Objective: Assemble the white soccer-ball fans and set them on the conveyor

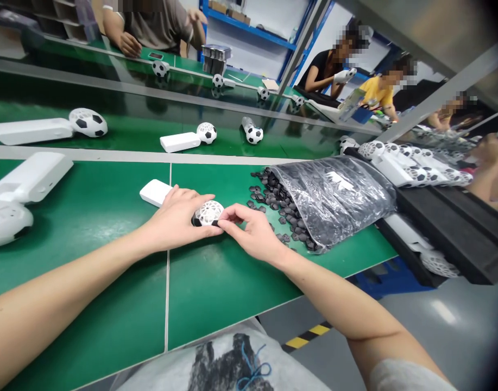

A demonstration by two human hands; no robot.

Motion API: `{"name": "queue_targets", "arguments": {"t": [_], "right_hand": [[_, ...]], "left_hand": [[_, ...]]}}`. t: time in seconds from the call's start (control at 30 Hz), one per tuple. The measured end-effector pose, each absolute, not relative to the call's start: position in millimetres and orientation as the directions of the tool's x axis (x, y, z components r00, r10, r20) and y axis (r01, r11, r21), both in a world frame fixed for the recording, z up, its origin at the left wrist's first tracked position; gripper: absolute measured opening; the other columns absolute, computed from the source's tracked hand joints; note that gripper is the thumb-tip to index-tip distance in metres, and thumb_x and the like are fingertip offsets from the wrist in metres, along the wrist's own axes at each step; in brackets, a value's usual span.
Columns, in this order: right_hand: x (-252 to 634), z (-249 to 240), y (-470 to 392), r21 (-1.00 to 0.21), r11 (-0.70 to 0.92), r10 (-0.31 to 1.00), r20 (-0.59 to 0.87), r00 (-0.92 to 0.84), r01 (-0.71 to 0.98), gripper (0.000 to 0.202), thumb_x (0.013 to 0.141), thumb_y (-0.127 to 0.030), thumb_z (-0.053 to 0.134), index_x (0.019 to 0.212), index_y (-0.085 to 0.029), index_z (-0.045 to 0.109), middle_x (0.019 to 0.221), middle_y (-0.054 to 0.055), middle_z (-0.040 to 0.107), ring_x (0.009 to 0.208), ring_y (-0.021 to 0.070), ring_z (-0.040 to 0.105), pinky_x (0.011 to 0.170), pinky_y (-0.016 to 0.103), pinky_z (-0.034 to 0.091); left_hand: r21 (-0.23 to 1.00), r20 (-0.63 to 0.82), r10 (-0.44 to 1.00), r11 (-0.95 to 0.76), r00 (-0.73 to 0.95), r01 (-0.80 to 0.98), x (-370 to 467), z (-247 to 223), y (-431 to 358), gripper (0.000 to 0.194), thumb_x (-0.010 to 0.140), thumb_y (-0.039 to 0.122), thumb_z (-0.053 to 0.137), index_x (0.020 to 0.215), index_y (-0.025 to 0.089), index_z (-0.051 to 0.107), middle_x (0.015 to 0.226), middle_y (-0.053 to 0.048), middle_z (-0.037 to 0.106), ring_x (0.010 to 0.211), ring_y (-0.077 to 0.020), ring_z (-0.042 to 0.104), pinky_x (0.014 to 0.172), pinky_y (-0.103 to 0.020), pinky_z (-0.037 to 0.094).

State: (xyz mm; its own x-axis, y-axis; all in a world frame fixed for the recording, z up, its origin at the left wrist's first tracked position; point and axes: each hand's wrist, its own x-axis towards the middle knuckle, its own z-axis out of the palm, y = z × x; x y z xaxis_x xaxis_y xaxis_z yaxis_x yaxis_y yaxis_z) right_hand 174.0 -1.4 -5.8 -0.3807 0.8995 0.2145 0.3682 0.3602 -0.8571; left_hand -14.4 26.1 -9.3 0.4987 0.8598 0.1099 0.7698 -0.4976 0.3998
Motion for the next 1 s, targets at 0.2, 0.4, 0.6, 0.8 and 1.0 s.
{"name": "queue_targets", "arguments": {"t": [0.2, 0.4, 0.6, 0.8, 1.0], "right_hand": [[174, -11, -1, -0.878, 0.285, 0.934, 0.166, -0.316, 0.383, 0.01, 0.079, -0.024, 0.06, 0.072, -0.018, 0.055, 0.068, -0.004, 0.056, 0.06, 0.0099, 0.05, 0.059, 0.022, 0.042], [174, -12, 8, -0.869, 0.284, 0.93, 0.146, -0.336, 0.406, 0.016, 0.075, -0.025, 0.066, 0.07, -0.018, 0.053, 0.065, -0.005, 0.053, 0.056, 0.0088, 0.046, 0.054, 0.021, 0.039], [179, -23, 18, -0.734, 0.555, 0.795, 0.33, -0.508, 0.392, 0.018, 0.081, -0.028, 0.06, 0.07, -0.019, 0.049, 0.069, -0.003, 0.048, 0.062, 0.011, 0.045, 0.059, 0.023, 0.04], [183, -25, 25, -0.8, 0.508, 0.805, 0.309, -0.506, 0.32, 0.019, 0.079, -0.029, 0.062, 0.071, -0.019, 0.048, 0.069, -0.003, 0.048, 0.062, 0.0112, 0.045, 0.058, 0.023, 0.039], [176, -11, 22, -0.833, 0.355, 0.84, 0.085, -0.536, 0.424, 0.019, 0.08, -0.026, 0.06, 0.073, -0.02, 0.043, 0.066, -0.005, 0.049, 0.061, 0.011, 0.046, 0.058, 0.023, 0.037]], "left_hand": [[0.423, 0.11, 0.867, -0.484, 0.487, 0.766, -13, -6, 25, 0.074, 0.069, 0.066, 0.05, 0.125, 0.018, 0.05, 0.109, -0.011, 0.057, 0.107, -0.0309, 0.045, 0.098, -0.049, 0.026], [0.456, 0.13, 0.86, -0.494, 0.493, 0.741, -13, -6, 22, 0.068, 0.07, 0.059, 0.055, 0.121, 0.014, 0.052, 0.104, -0.011, 0.058, 0.103, -0.0291, 0.048, 0.099, -0.048, 0.027], [0.468, 0.183, 0.845, -0.524, 0.502, 0.711, -15, -10, 20, 0.066, 0.071, 0.061, 0.054, 0.119, 0.016, 0.052, 0.105, -0.01, 0.059, 0.103, -0.0267, 0.05, 0.103, -0.047, 0.023], [0.484, 0.178, 0.85, -0.514, 0.496, 0.708, -15, -10, 21, 0.065, 0.07, 0.058, 0.056, 0.117, 0.014, 0.053, 0.105, -0.011, 0.058, 0.105, -0.0269, 0.049, 0.104, -0.047, 0.021], [0.549, 0.165, 0.889, -0.442, 0.427, 0.709, -9, -10, 19, 0.06, 0.068, 0.055, 0.058, 0.113, 0.015, 0.056, 0.099, -0.008, 0.059, 0.101, -0.0255, 0.051, 0.104, -0.046, 0.021]]}}
